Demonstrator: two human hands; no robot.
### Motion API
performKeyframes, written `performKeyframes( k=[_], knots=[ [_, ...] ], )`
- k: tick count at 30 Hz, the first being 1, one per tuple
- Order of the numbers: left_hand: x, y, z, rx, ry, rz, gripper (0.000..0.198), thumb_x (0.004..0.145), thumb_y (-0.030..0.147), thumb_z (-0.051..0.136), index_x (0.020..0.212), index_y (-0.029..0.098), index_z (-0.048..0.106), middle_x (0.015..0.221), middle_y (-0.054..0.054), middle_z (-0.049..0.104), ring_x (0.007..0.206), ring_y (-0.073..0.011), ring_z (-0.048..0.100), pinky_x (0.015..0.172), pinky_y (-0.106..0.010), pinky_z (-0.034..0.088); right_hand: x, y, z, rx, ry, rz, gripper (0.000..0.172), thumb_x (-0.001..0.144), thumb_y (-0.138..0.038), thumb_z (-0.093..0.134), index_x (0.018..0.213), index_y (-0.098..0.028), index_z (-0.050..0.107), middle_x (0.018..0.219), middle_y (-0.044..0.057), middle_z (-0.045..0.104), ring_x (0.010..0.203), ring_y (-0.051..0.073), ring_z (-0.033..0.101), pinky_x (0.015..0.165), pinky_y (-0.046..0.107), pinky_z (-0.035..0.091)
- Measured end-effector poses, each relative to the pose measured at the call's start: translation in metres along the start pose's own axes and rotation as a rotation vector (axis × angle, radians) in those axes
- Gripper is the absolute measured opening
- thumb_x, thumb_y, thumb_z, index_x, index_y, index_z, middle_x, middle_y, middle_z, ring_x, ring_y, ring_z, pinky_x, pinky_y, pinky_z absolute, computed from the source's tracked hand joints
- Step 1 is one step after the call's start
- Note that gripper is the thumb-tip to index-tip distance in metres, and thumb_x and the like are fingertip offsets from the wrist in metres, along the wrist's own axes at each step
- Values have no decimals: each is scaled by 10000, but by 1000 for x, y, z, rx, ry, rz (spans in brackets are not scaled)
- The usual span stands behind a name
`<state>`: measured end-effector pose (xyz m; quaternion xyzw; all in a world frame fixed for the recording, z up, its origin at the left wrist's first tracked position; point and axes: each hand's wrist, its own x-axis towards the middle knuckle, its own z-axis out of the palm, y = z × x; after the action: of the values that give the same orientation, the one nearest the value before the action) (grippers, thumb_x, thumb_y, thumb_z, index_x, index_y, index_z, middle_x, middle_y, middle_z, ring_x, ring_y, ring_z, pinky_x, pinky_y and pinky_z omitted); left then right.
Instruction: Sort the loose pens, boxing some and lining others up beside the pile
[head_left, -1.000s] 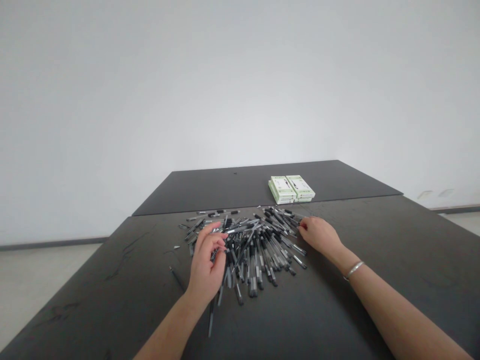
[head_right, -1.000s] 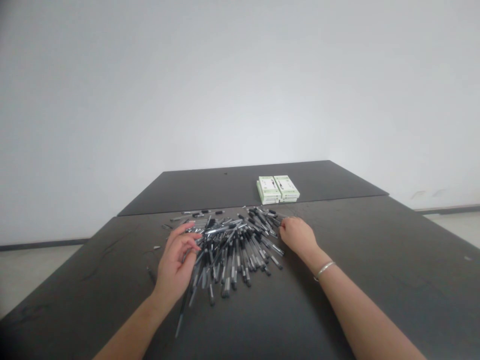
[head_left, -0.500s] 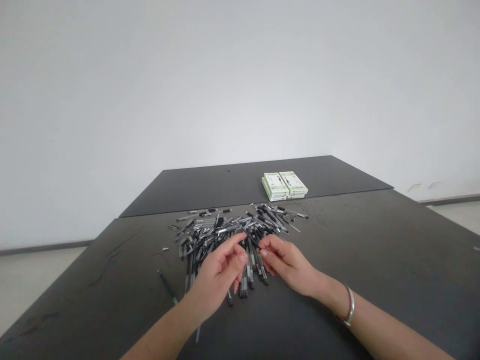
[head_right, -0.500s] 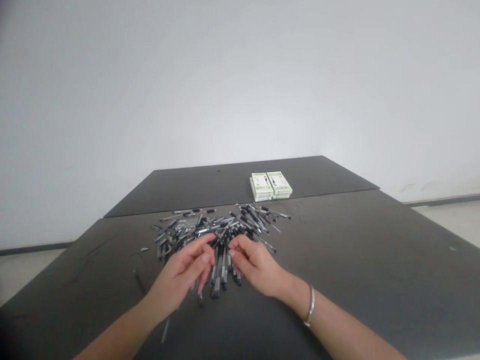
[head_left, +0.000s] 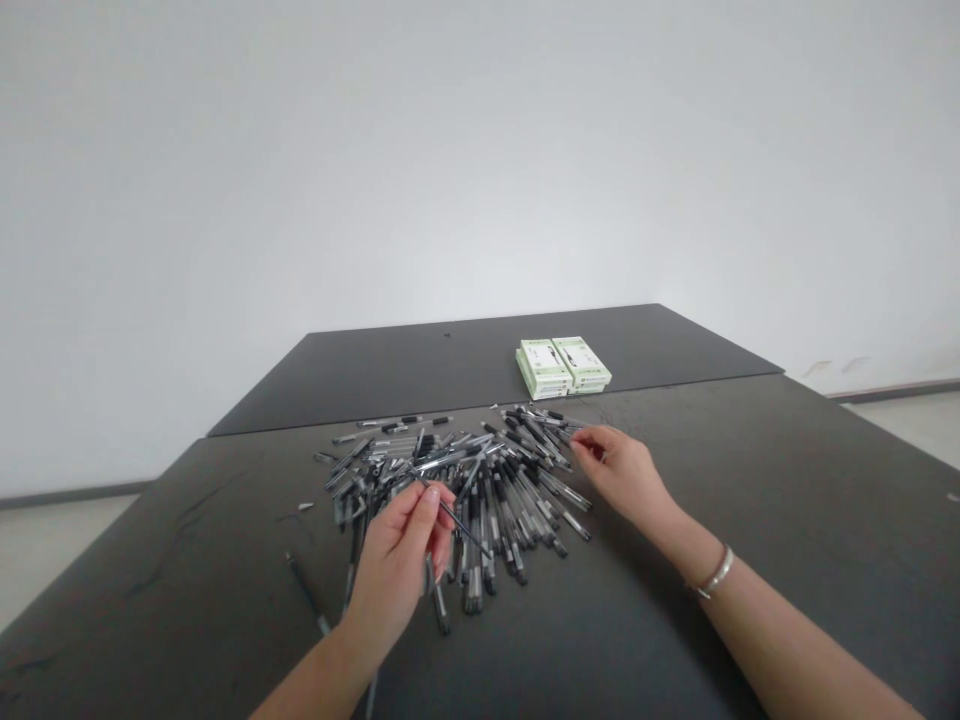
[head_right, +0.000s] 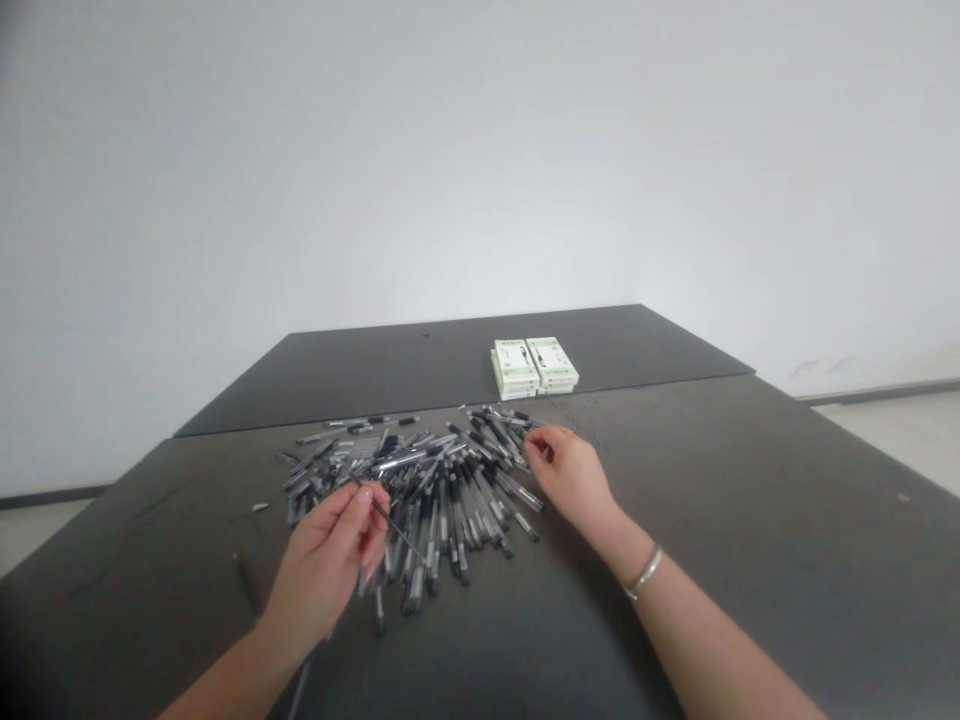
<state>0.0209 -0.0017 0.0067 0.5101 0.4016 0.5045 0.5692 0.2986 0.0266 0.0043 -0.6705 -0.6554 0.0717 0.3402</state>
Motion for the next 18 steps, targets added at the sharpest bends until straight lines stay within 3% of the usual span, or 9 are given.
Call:
performKeyframes(
  k=[3,7,18],
  knots=[
    [-1,0,-2,19,-12,-6,294,943,446,512,851,177,588,481,72,453,382,-57,406,389,-156,336,7,19,1,-194,-59,58,164,853,-245,560,916,-187,700,900,59,695,769,188,625,728,280,440],
    [-4,4,0,31,-29,-9,335,942,475,501,805,177,572,439,72,438,373,-62,400,384,-154,319,6,24,4,-322,-162,89,203,866,-303,560,945,-180,700,967,88,697,878,219,642,747,285,437],
    [-6,7,1,7,-35,-28,389,929,485,516,708,166,537,478,63,444,374,-53,393,373,-154,335,3,20,6,-358,-212,94,146,856,-228,520,803,-183,649,878,72,687,792,201,626,689,283,402]
  ],
)
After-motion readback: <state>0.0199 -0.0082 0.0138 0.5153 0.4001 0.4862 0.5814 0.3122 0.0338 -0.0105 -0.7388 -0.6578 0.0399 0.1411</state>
